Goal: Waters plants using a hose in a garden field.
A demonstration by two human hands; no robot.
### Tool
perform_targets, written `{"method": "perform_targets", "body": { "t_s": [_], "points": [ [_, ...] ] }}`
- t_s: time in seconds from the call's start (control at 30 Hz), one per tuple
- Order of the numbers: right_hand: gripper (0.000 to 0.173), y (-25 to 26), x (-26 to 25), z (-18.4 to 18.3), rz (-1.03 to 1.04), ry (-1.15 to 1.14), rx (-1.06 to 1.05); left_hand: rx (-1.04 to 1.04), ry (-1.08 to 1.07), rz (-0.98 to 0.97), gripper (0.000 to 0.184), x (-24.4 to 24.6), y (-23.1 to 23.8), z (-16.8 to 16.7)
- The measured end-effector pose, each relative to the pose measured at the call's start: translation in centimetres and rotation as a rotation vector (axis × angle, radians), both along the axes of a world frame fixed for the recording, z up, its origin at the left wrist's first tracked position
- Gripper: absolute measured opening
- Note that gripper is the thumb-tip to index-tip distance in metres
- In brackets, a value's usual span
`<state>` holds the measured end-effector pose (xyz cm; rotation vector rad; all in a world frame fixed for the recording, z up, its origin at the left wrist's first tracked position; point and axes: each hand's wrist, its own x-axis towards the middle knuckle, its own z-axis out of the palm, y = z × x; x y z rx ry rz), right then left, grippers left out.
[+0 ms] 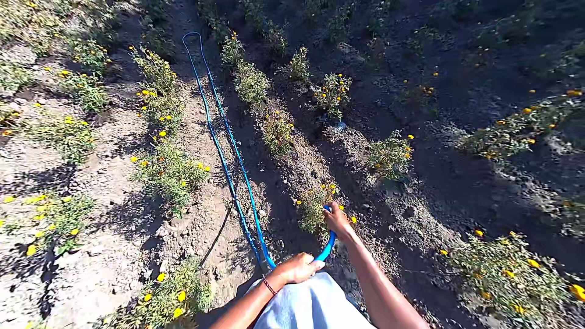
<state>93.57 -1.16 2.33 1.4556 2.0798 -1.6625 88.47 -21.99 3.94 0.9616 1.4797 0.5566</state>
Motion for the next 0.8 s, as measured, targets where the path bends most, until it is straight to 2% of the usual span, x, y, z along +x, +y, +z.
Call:
{"method": "perform_targets", "body": {
  "t_s": [0.47,0.8],
  "points": [
    [0.036,0.7,-3.6,0.4,0.020,-0.085,0.015,-0.003,-0.052,-0.021,0.048,-4.6,0.6,-0.7],
    [0.036,1.0,-4.5,1.8,0.061,-0.071,0.016,0.033,-0.094,0.014,0.043,-5.5,0.8,-1.1]
  ]
}}
